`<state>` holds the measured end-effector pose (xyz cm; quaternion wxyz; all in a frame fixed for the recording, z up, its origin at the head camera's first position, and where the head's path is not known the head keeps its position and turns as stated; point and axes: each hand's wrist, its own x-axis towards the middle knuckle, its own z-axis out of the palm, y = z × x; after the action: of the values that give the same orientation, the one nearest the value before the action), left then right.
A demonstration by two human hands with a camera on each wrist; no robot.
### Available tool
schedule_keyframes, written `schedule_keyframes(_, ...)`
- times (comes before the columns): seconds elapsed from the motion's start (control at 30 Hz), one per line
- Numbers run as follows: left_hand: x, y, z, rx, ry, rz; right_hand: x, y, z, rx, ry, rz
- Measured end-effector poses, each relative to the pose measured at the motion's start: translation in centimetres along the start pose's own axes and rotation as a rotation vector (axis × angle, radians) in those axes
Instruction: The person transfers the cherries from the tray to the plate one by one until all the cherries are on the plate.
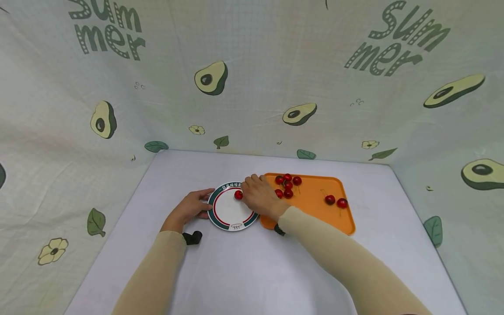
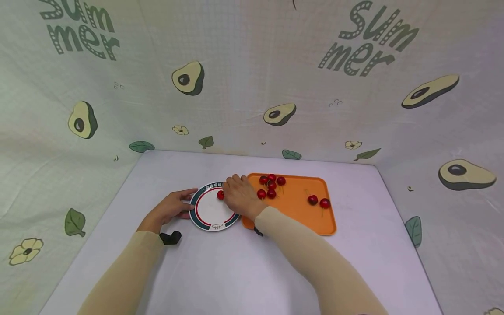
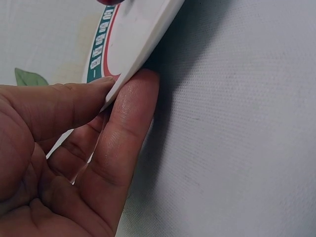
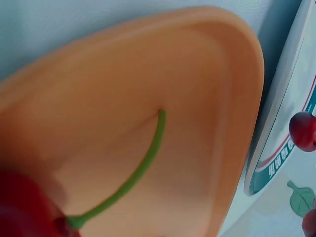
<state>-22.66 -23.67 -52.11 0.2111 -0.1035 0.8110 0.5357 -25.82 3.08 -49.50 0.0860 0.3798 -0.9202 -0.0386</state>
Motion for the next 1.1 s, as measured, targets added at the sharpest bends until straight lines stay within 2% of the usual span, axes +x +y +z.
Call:
schedule_keyframes(0.77, 0.0, 0.2, 0.0, 0.012, -0.004, -0.001, 0.9, -1.3, 0.7, -0.008, -0.036, -0.053)
schedule_keyframes(1.1, -0.2, 0.2, -0.1, 0.014, -0.005, -0.009, 1.0, -1.8, 0.8, -0.016, -0.037, -0.04)
